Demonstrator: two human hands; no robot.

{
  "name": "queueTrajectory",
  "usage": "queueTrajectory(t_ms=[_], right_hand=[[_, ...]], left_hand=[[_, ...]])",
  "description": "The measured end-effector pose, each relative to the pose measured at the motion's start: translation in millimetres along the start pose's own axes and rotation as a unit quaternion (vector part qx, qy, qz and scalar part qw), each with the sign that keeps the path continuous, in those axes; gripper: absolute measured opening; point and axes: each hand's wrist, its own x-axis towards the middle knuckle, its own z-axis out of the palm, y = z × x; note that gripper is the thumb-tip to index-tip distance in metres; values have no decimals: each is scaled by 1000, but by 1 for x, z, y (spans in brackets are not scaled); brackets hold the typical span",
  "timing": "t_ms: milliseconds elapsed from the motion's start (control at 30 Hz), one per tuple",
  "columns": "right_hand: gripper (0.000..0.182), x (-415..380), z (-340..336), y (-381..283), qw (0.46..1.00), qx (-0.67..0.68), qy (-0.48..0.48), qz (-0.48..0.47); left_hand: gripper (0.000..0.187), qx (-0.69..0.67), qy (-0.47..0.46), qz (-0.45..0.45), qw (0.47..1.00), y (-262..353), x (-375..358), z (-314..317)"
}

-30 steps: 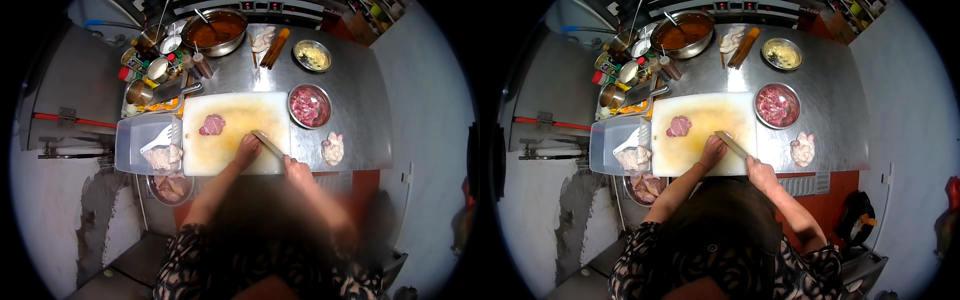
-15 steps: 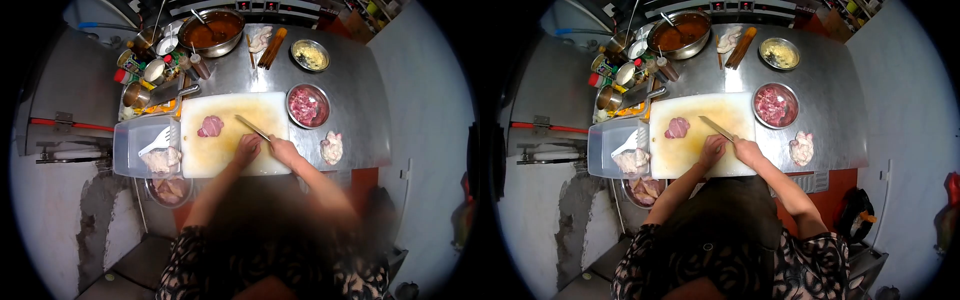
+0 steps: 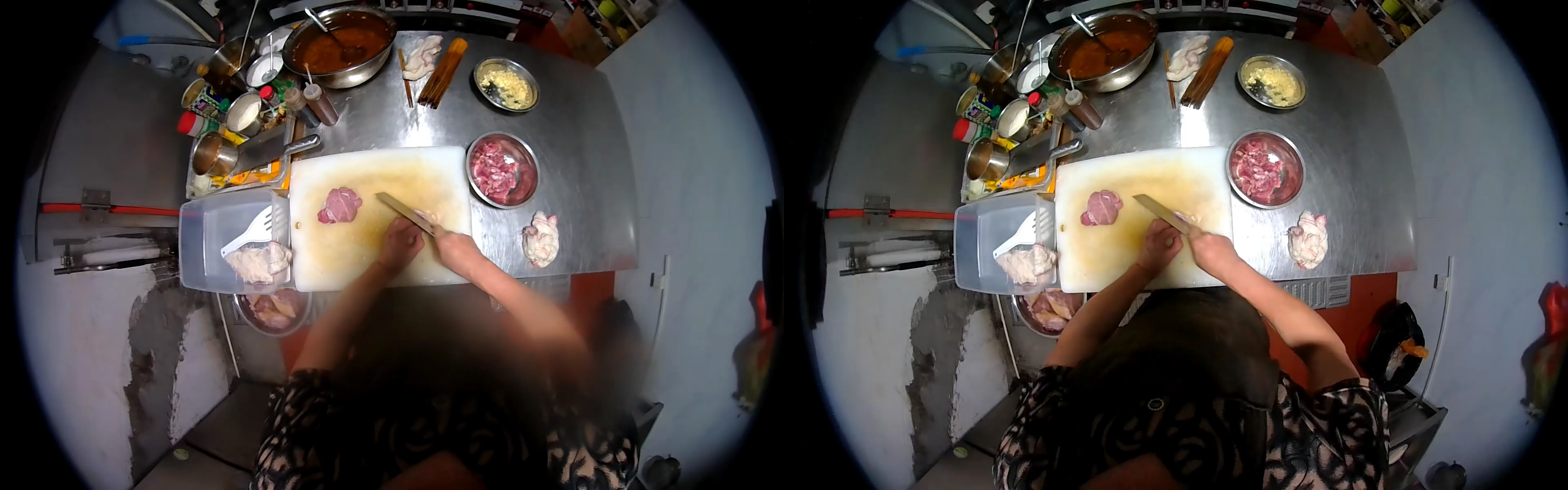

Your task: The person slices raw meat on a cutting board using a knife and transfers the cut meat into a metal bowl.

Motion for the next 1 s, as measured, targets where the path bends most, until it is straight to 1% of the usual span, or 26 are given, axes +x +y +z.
queueTrajectory(t_ms=[33,100,133,200,267,333,367,433,467,533,600,633,700,733,767,833,900,1000], right_hand=[[24,14,2,-6,1000,11,3,-6],[27,32,5,-15,1000,-1,6,-9],[31,34,5,-18,1000,-13,8,-12],[33,25,2,-16,1000,-2,13,-11],[35,8,1,-3,1000,5,17,-13],[30,-11,-3,19,1000,-4,-7,3],[30,-17,-4,26,1000,-7,-8,1],[22,-27,-9,30,997,21,52,45],[15,-27,0,34,993,6,118,-3],[15,-38,-5,23,995,-20,98,-12],[15,-55,-9,12,994,-73,78,-33],[15,-63,-7,12,994,-72,80,-30],[15,-77,-3,11,993,-106,43,4],[16,-78,1,13,995,-95,32,26],[16,-73,4,15,995,-94,30,25],[18,-55,8,16,998,-1,47,30],[20,-22,10,10,999,9,47,21],[21,10,-2,15,997,43,57,2]], left_hand=[[16,0,0,1,1000,-1,-1,-1],[17,25,-93,-16,995,-1,-3,-5],[17,25,-92,-16,995,1,-2,-5],[23,29,-9,19,999,5,0,-4],[22,32,-10,17,999,2,-4,-3],[21,37,-6,16,999,3,-3,-6],[20,32,-13,20,999,6,-1,-7],[20,26,-19,23,999,7,-2,-7],[20,24,-14,23,999,7,-3,-7],[21,23,-11,20,999,8,-4,-8],[18,41,-42,-3,998,9,0,-12],[18,39,-44,0,998,7,1,-12],[18,24,-28,9,999,7,0,-10],[18,24,-29,8,999,5,0,-9],[18,11,-16,14,1000,4,0,-8],[19,-3,-5,17,1000,1,-2,-3],[20,-3,5,35,999,-4,-5,-1],[21,-8,-8,25,1000,-5,-6,-1]])
